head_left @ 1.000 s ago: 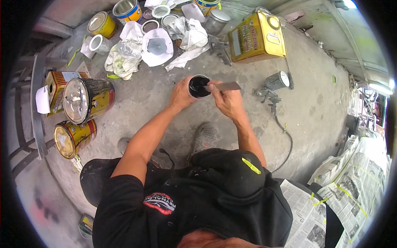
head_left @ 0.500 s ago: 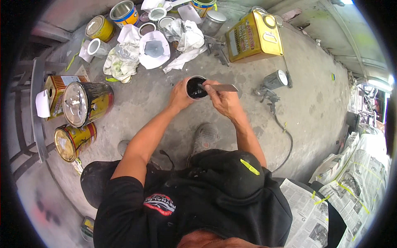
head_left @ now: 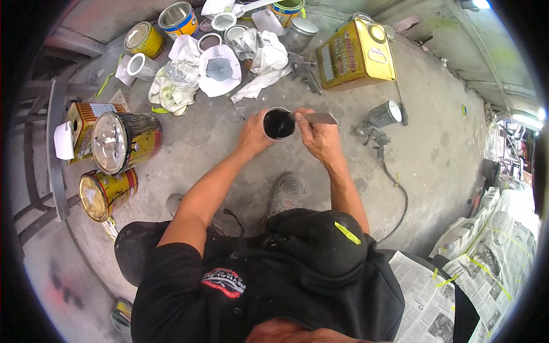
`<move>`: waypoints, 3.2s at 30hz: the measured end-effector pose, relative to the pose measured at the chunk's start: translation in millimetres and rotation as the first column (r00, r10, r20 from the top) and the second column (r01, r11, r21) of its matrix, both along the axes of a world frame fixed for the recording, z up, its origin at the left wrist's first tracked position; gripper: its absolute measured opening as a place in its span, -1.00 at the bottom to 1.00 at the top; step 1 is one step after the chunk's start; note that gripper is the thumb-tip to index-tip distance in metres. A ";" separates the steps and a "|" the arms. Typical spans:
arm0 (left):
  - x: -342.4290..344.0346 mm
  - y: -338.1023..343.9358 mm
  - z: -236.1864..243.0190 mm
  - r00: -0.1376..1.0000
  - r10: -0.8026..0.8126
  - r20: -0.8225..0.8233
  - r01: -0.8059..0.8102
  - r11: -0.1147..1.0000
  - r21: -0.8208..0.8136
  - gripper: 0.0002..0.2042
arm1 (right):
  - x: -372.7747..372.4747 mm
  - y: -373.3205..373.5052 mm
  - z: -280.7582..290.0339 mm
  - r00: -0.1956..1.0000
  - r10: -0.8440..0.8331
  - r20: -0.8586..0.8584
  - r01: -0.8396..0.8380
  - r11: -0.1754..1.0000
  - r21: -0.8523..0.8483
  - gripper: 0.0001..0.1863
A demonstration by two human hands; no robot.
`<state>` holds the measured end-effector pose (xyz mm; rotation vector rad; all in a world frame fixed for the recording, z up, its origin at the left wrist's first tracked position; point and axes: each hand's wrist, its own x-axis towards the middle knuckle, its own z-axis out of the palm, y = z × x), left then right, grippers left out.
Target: The person stirs black paint in a cup using a metal spatula, pours solvent from a yellow can into the cup, and continues to stir the mixture. The person then wipes the spatula with a cloth and places a white filter into the paint cup.
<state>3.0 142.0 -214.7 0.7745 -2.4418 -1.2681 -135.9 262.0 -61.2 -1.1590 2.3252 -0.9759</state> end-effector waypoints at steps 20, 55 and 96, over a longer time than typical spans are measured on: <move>-7.2 2.0 0.3 0.998 -0.003 -0.062 0.005 1.000 0.027 -0.24 | 4.8 -1.1 -5.7 1.000 0.029 0.009 -0.027 0.993 -0.114 -0.80; -8.4 4.0 7.2 1.000 0.001 0.018 -0.002 0.997 0.078 -0.36 | 6.2 3.5 -12.8 0.998 0.063 0.003 -0.062 0.987 -0.146 -0.76; -8.1 0.9 -4.6 0.997 -0.035 -0.064 0.035 0.999 0.003 -0.27 | 20.3 19.3 21.3 0.853 0.409 -0.323 -0.348 0.908 0.232 -0.51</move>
